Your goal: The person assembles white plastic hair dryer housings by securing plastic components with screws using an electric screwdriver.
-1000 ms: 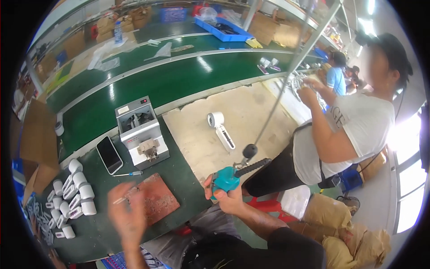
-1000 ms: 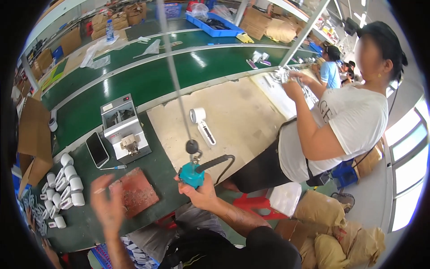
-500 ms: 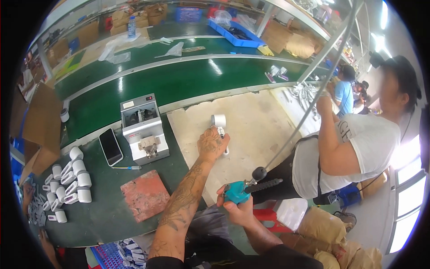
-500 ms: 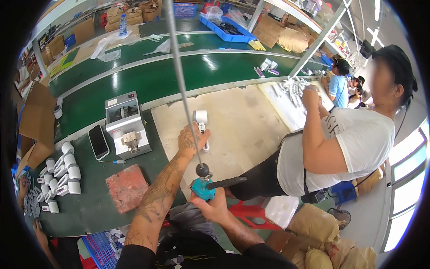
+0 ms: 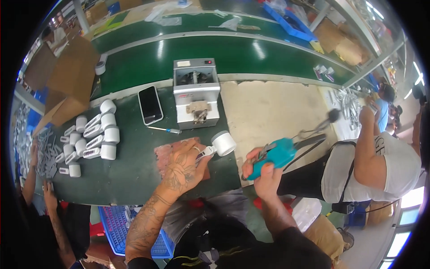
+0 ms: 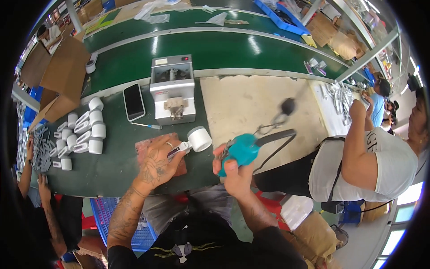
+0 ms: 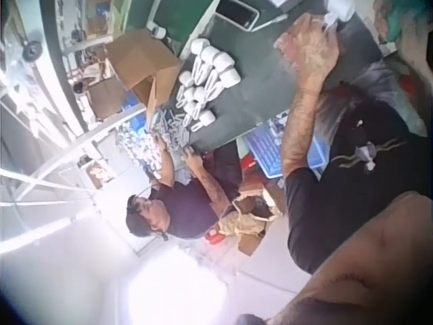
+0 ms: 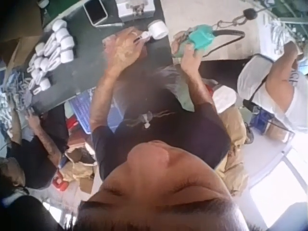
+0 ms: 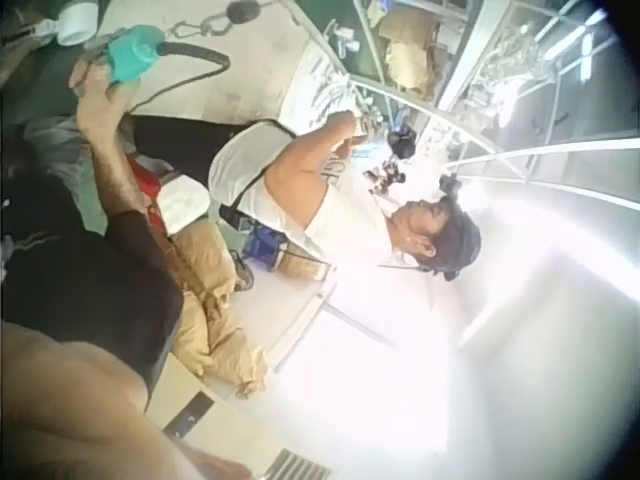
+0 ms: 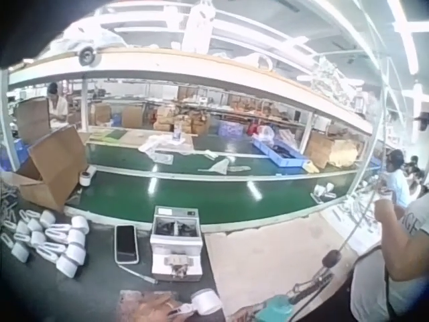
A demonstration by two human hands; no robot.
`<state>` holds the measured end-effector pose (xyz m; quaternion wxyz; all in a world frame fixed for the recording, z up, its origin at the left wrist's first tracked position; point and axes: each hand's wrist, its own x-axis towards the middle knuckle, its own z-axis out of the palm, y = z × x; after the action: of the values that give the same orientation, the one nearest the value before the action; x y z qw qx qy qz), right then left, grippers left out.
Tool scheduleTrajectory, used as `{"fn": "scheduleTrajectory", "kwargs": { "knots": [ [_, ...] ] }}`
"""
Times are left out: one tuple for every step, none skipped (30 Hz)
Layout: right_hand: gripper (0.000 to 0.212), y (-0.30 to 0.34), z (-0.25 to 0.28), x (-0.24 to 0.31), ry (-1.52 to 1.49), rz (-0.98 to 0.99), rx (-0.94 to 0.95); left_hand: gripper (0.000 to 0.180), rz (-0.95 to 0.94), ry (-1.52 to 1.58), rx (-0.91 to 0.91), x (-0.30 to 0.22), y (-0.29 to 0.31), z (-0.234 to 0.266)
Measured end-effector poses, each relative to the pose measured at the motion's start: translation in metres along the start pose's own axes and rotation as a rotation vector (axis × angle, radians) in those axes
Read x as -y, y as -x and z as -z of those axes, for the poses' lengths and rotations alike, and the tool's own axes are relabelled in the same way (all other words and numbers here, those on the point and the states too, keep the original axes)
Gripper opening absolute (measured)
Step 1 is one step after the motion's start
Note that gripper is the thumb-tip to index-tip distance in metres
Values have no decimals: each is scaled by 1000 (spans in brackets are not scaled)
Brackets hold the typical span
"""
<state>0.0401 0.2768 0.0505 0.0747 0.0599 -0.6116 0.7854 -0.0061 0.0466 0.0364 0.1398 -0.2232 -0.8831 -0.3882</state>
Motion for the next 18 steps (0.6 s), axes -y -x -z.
{"fn": "scheduleTrajectory", "kwargs": {
  "knots": [
    [61, -10, -9, 1, -99, 27, 38, 24, 8, 1, -6, 6, 4, 5],
    [66, -22, -19, 1, -196, 55, 75, 25, 34, 36, 44, 11, 5, 10],
    [68, -37, -32, -6, -224, 101, 63, 25, 60, 67, 91, 17, 7, 14],
    [70, -54, -45, -11, -243, 151, 44, 25, 56, 75, 83, 20, 6, 16],
    [71, -72, -60, -15, -191, 200, 46, 26, 92, 28, 98, 23, 6, 18],
    [72, -89, -75, -17, -138, 249, 49, 27, 127, -17, 111, 25, 7, 20],
    [71, -105, -87, -21, -94, 269, 47, 27, 128, -14, 99, 29, 9, 19],
    [70, -119, -95, -23, -49, 292, 43, 27, 150, 12, 101, 33, 10, 16],
    [65, -131, -102, -27, -2, 357, 71, 27, 175, 34, 103, 38, 12, 13],
    [65, -139, -106, -30, 2, 361, 79, 27, 174, 37, 93, 41, 13, 11],
    [63, -146, -109, -36, 28, 359, 87, 27, 162, 34, 72, 42, 15, 9],
    [61, -150, -110, -41, 55, 353, 93, 27, 152, 34, 53, 41, 16, 7],
    [55, -153, -112, -47, 40, 371, 103, 27, 156, 39, 48, 40, 16, 6],
    [55, -154, -110, -51, 45, 369, 108, 26, 146, 38, 39, 38, 16, 6],
    [53, -155, -111, -55, 47, 380, 129, 26, 138, 34, 31, 39, 16, 7],
    [51, -155, -111, -58, 50, 390, 149, 26, 143, 36, 29, 39, 17, 7],
    [51, -156, -110, -61, 52, 387, 150, 26, 141, 38, 28, 40, 17, 7],
    [50, -156, -108, -63, 61, 390, 163, 25, 135, 42, 29, 40, 16, 7]
  ]
}}
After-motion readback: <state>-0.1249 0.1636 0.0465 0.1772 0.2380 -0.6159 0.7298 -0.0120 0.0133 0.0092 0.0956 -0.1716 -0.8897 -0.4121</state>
